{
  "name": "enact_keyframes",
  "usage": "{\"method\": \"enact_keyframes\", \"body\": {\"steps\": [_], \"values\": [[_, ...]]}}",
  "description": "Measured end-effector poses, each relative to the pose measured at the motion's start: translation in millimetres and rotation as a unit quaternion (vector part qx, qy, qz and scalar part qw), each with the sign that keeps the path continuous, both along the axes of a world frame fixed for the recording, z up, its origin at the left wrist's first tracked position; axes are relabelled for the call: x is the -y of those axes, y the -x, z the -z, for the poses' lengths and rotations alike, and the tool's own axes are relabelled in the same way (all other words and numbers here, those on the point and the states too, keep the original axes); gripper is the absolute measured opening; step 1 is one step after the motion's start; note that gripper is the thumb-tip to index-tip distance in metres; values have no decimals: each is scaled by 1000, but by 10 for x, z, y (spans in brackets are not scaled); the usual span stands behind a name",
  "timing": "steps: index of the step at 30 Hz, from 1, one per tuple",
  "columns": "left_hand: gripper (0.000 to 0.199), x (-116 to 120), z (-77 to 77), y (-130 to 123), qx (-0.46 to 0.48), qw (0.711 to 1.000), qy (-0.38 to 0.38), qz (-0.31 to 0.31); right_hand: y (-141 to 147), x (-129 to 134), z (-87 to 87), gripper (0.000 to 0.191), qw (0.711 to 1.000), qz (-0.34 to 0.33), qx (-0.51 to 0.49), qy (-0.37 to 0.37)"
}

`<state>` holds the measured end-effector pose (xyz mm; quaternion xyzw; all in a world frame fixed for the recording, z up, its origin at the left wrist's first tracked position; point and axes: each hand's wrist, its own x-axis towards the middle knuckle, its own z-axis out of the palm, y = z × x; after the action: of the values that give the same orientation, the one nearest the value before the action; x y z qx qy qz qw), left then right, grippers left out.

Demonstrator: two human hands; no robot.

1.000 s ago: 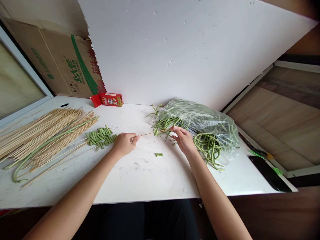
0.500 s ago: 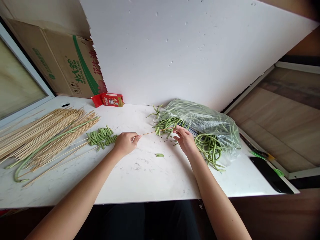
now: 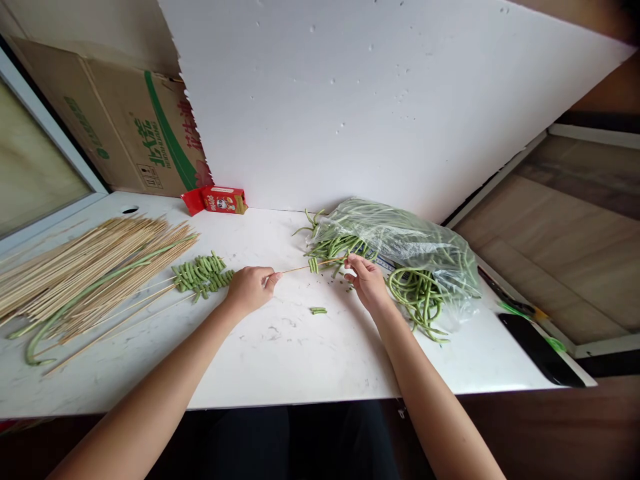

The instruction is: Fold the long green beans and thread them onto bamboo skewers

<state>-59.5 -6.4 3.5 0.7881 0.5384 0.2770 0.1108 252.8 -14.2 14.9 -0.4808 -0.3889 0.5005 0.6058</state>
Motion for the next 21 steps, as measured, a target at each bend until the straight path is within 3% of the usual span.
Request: {"method": "enact_keyframes", "body": {"steps": [21], "values": [[43,20,60,-41,-6,1000,-27,-10,97,43,-47,35,1000,6,-3,4]]}}
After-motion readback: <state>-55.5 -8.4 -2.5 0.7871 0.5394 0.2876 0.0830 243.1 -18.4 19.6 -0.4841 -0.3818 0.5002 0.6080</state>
